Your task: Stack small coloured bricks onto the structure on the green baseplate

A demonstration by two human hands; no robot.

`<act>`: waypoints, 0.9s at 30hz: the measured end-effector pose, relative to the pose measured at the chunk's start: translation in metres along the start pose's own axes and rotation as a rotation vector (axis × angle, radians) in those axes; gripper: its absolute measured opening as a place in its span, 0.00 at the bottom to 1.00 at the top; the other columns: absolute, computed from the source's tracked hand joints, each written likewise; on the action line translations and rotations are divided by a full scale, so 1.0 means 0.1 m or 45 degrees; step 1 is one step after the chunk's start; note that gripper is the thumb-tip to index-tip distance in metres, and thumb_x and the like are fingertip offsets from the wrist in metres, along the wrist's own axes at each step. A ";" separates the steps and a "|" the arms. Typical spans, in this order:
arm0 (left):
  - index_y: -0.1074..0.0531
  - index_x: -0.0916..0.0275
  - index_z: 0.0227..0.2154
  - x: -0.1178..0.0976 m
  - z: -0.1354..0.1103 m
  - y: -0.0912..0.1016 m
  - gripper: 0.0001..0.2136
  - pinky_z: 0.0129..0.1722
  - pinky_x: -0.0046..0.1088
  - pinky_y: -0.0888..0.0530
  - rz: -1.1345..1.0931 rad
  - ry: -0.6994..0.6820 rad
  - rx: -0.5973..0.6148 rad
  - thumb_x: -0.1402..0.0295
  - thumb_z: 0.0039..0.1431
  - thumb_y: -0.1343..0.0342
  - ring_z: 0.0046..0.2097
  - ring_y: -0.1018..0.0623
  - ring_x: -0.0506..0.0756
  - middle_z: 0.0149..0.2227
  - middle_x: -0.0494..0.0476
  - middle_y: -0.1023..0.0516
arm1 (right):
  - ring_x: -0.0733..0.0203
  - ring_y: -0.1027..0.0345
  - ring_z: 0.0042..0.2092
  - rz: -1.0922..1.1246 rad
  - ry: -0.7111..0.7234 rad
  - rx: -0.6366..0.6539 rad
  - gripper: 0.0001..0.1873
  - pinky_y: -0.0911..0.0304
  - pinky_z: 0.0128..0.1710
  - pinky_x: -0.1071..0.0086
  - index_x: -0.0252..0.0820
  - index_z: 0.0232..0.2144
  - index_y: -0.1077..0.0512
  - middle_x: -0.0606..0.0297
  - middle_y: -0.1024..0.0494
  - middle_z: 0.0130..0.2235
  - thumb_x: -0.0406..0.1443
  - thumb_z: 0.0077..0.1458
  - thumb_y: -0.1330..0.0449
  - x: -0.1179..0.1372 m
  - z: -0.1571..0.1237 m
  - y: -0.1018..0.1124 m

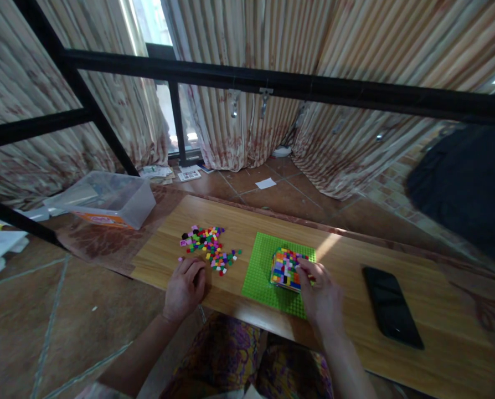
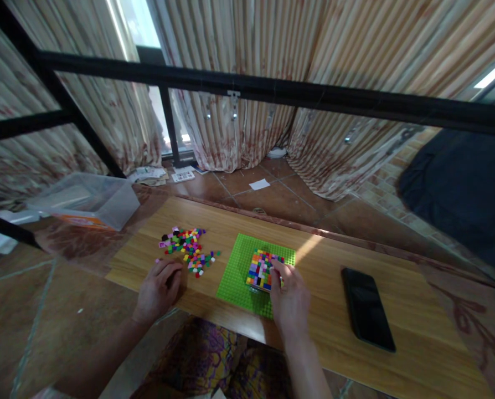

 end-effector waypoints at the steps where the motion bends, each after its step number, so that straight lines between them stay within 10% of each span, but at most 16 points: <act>1: 0.30 0.59 0.38 0.00 0.00 0.00 0.07 0.59 0.45 0.37 0.000 0.002 0.002 0.69 0.61 0.52 0.45 0.25 0.57 0.40 0.58 0.24 | 0.58 0.29 0.39 -0.030 0.041 -0.003 0.15 0.36 0.38 0.65 0.44 0.40 0.24 0.61 0.22 0.40 0.41 0.59 0.49 0.01 0.00 -0.01; 27: 0.29 0.59 0.38 0.00 -0.01 0.00 0.07 0.59 0.43 0.37 -0.006 0.033 0.018 0.70 0.60 0.51 0.44 0.25 0.56 0.41 0.57 0.24 | 0.60 0.28 0.40 -0.113 0.317 -0.037 0.15 0.34 0.40 0.66 0.45 0.43 0.25 0.61 0.21 0.42 0.38 0.61 0.50 0.12 -0.05 -0.04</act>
Point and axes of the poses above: each hand's wrist, its own z-axis towards the middle knuckle, its own y-axis out of the back of the hand, x = y × z, the point moved 7 cm from there along z, towards the middle knuckle
